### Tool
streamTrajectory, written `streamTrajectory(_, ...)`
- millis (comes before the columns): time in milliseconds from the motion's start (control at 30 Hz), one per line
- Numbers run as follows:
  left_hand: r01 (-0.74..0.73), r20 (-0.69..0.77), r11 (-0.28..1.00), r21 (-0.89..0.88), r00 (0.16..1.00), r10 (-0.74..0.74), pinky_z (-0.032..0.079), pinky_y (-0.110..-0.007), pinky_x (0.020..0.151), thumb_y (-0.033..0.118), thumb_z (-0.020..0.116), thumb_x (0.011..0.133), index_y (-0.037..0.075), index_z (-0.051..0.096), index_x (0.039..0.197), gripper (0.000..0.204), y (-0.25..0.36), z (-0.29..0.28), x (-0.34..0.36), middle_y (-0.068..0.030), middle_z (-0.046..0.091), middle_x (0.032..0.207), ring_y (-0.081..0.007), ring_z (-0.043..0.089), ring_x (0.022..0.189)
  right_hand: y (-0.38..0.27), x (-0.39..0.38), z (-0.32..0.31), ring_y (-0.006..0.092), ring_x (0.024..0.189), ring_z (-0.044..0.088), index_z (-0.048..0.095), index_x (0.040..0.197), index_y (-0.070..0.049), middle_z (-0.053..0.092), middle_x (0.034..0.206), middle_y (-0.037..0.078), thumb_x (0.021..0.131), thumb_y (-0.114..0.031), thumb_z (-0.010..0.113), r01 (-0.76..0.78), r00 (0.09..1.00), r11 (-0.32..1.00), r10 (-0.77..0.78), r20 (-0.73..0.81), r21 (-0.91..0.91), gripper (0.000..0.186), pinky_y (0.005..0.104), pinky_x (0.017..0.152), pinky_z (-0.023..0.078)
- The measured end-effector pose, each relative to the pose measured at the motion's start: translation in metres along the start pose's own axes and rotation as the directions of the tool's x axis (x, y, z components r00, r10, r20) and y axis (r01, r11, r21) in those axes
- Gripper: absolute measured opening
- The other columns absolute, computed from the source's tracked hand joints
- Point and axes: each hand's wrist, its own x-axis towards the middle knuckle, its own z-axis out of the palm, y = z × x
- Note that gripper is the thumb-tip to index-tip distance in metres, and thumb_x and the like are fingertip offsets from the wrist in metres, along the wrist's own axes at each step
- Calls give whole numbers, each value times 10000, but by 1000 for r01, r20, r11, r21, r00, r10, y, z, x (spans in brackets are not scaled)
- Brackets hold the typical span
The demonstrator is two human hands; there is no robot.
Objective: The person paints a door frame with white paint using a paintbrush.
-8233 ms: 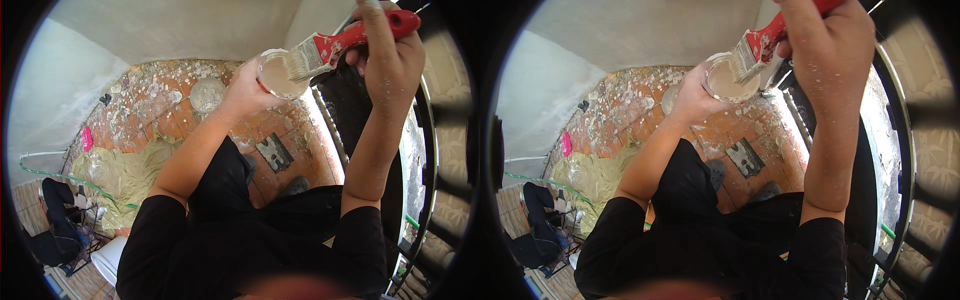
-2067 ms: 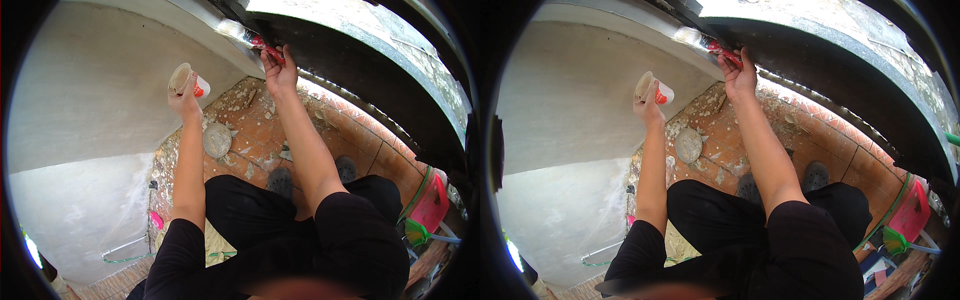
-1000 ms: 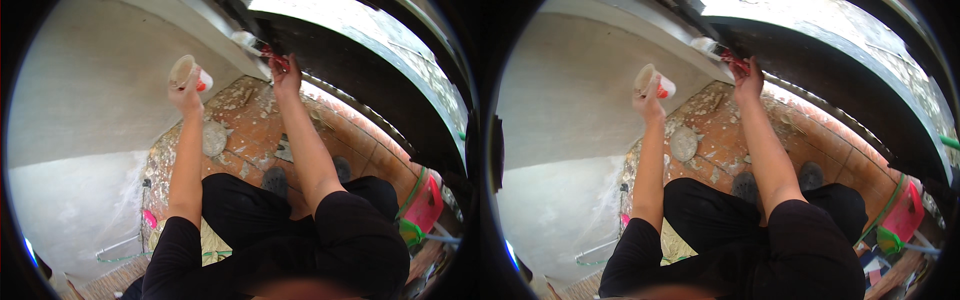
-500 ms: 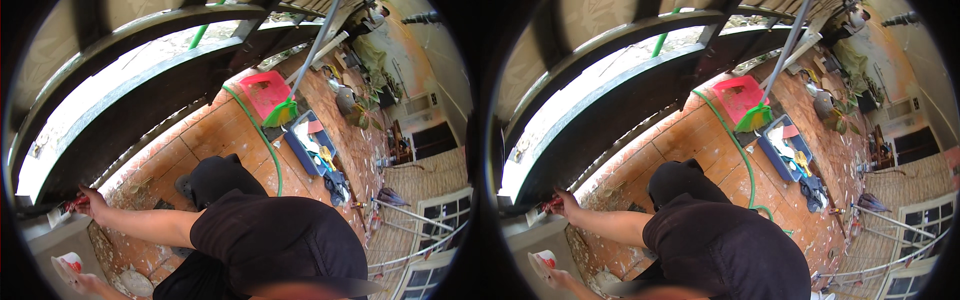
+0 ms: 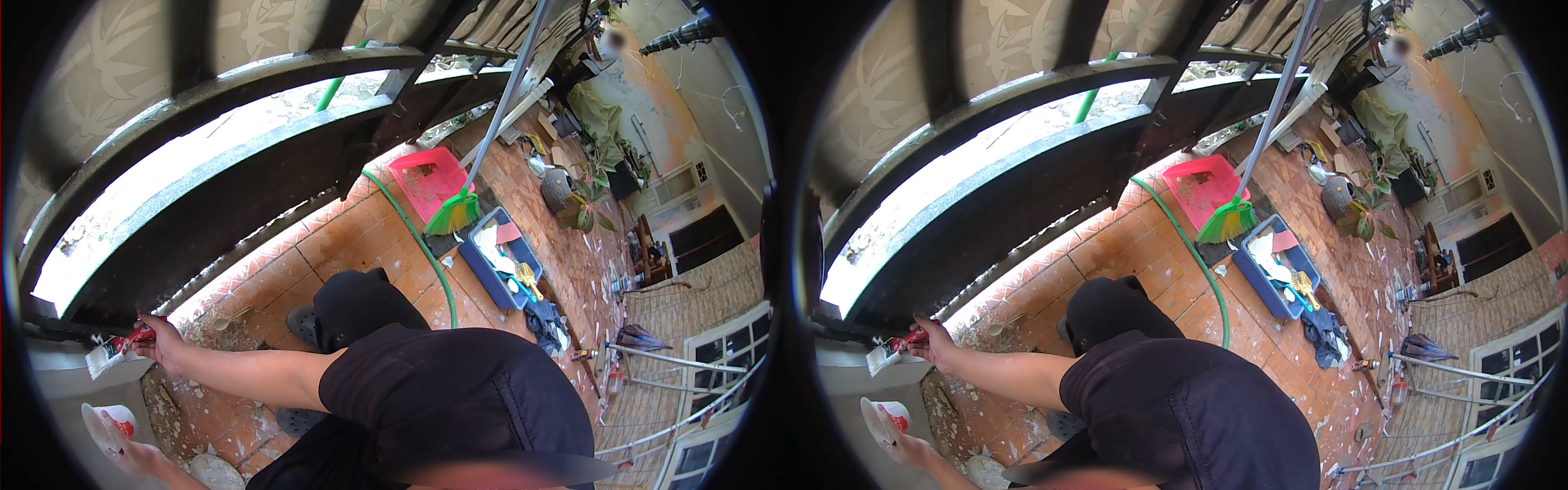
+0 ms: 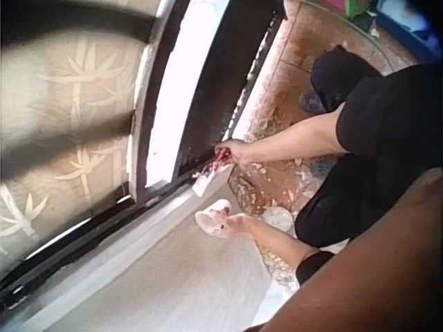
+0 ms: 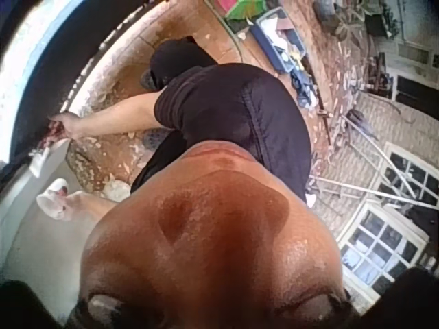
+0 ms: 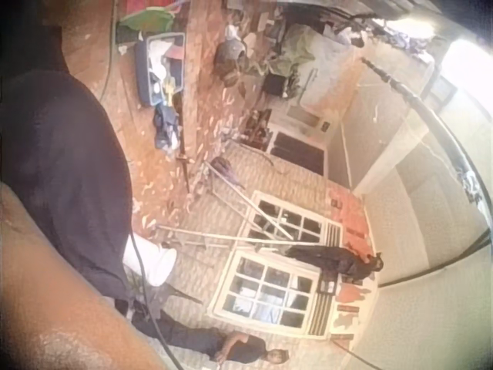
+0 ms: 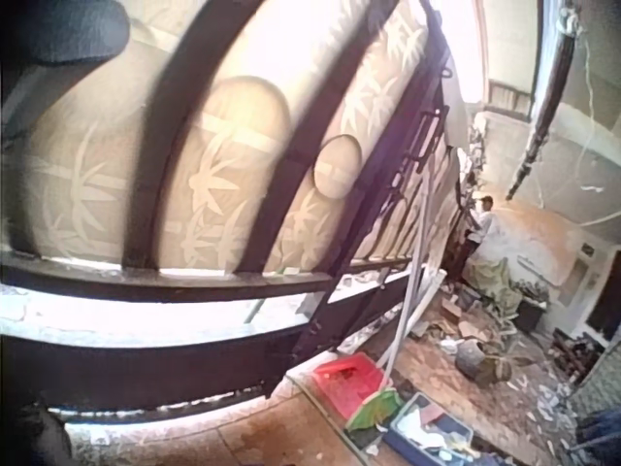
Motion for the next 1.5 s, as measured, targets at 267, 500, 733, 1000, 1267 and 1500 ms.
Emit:
streamTrajectory(267, 65, -72, 995, 76, 996, -59, 520, -372, 952, 219, 687, 895, -82, 557, 1279, 505, 5, 5, -5, -171, 571, 1318, -243, 598, 1141, -8, 4, 2, 150, 611, 655, 562, 945, -112, 638, 741, 62, 862, -532, 682, -13, 1000, 1000, 14, 24, -8, 445, 261, 561, 571)
streamTrajectory(500, 28, -54, 997, 78, 998, -24, 527, -326, 881, 139, 719, 858, -20, 646, 1206, 390, -31, -34, 4, -143, 634, 1228, -199, 633, 1050, 17, 18, 4, 190, 742, 651, 633, 853, -95, 666, 775, 64, 846, -193, 505, -71, 997, 997, 71, -12, 12, 161, 337, 765, 523)
streamTrajectory(733, 75, -165, 954, -289, 978, -127, 516, -333, 885, 18, 802, 744, -5, 596, 1186, 488, 3, 5, -16, -85, 664, 1099, -174, 651, 967, -3, 33, -19, 230, 761, 682, 601, 905, -52, 648, 811, 103, 896, -467, 665, 48, 995, 999, -50, 90, 17, 420, 335, 713, 594)
streamTrajectory(1000, 34, -192, 994, -105, 980, -54, 519, -295, 822, 72, 849, 721, -11, 623, 1101, 450, 23, 3, -13, -84, 671, 1030, -151, 646, 920, 13, 29, 3, 267, 788, 667, 578, 950, -8, 645, 880, 148, 869, -495, 691, -31, 999, 999, 31, -26, -8, 506, 324, 695, 588)
streamTrajectory(1267, 46, -173, 996, -76, 983, -59, 513, -302, 830, 65, 845, 726, -6, 619, 1111, 452, 19, -1, -11, -81, 669, 1038, -151, 642, 920, 17, 45, 7, 281, 824, 676, 551, 1010, 4, 631, 926, 142, 870, -441, 708, 15, 1000, 999, -15, 13, 30, 492, 332, 713, 600)
streamTrajectory(1500, 64, -175, 995, -81, 982, -77, 508, -301, 840, 52, 837, 731, -6, 616, 1117, 448, 15, -2, -12, -81, 667, 1042, -156, 638, 935, 20, 51, 3, 289, 796, 681, 525, 1042, 12, 619, 943, 147, 898, -424, 682, 26, 1000, 999, -26, 15, -30, 485, 344, 698, 607)
